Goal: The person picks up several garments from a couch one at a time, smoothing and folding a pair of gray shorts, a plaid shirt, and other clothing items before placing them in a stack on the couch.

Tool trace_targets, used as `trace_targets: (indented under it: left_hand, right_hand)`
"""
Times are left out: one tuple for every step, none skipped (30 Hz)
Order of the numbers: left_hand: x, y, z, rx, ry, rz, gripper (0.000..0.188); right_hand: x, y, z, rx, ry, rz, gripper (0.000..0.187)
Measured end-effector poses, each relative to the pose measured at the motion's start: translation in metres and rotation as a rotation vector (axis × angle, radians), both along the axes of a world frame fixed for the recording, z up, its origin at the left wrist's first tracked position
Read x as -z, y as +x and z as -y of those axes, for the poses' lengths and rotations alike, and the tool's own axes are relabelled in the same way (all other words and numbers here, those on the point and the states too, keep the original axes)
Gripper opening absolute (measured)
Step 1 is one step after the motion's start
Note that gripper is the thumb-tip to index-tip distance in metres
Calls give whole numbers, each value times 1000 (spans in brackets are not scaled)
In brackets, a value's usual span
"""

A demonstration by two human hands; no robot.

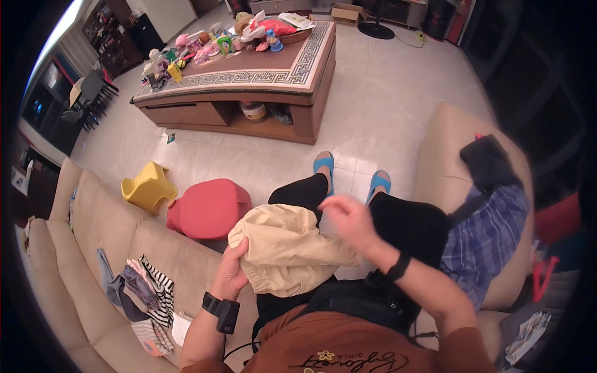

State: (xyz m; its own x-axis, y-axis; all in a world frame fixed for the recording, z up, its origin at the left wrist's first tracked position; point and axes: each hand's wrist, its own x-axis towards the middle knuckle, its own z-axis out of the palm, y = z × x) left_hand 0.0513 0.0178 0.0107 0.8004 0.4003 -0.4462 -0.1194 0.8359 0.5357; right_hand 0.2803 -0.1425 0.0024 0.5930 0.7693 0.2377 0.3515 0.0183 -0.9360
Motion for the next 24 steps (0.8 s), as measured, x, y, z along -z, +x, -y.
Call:
trace_targets:
  left_hand:
    - [3, 0, 1, 25, -115, 17, 60]
    - [1, 3, 4, 42, -102, 37, 63]
    - [2, 5, 5, 40, -106, 38, 63]
    - [0, 1, 7, 113, -85, 59, 62]
    - [-4, -2, 8, 179, -60, 79, 61]
    - [-10, -2, 7, 272, 12, 4, 58]
    - [-15, 0, 10, 206, 35, -8, 58]
    - [-17, 7, 14, 259, 140, -20, 56]
    - [-22, 11, 20, 299, 251, -53, 54]
    - [-17, 16, 24, 346, 353, -67, 55]
    - [-24, 28, 30, 445, 472, -38, 56]
    - [-6, 32, 34, 470, 633, 108, 60]
    - [-4, 42, 42, 447, 656, 236, 64]
    - [-4, 43, 46, 529, 419, 217, 68]
    - [-2, 40, 51, 549, 369, 201, 72]
    - [6, 36, 56, 516, 356, 234, 72]
    - [5, 30, 58, 487, 338, 262, 72]
    - [5, 24, 56, 458, 347, 253, 72]
    - [0, 23, 56, 496, 348, 234, 72]
    - [-5, 23, 57, 537, 348, 214, 71]
    - [-9, 25, 57, 526, 354, 217, 71]
    - [-14, 28, 58, 543, 395, 244, 70]
    - [-17, 29, 58, 561, 435, 269, 69]
    - [-18, 30, 57, 555, 437, 271, 69]
  right_hand:
    - [6, 17, 7, 149, -168, -248, 10]
    - [15, 21, 10, 151, -174, -247, 10]
    - [23, 23, 12, 58, -59, -458, 9]
    - [21, 17, 7, -56, 57, -671, 9]
    - [16, 9, 2, -86, 53, -674, 9]
    - [7, -2, -2, -153, 105, -515, 8]
    - [-3, -18, -13, -249, 172, -364, 7]
    - [-8, -30, -19, -292, 84, -276, 8]
    - [-8, -36, -18, -348, 15, -185, 9]
    - [2, -29, -14, -439, -277, -5, 14]
    - [12, -25, -8, -471, -390, 9, 20]
    - [9, -28, -5, -507, -475, -53, 29]
    - [18, -23, 3, -493, -379, -38, 37]
    - [10, -23, 3, -500, -331, -8, 41]
    - [10, -22, 0, -509, -281, 5, 37]
    - [6, -26, -5, -501, -296, -163, 36]
    - [2, -32, -11, -490, -318, -338, 35]
    - [-2, -39, -13, -522, -317, -334, 35]
    - [-6, -42, -12, -478, -304, -709, 35]
    - [-6, -45, -11, -417, -287, -1083, 36]
    - [2, -41, -8, -426, -290, -1075, 36]
    - [5, -35, -5, -463, -321, -1140, 38]
    - [8, -31, -5, -498, -352, -1206, 40]
    - [8, -29, -1, -468, -328, -1128, 36]
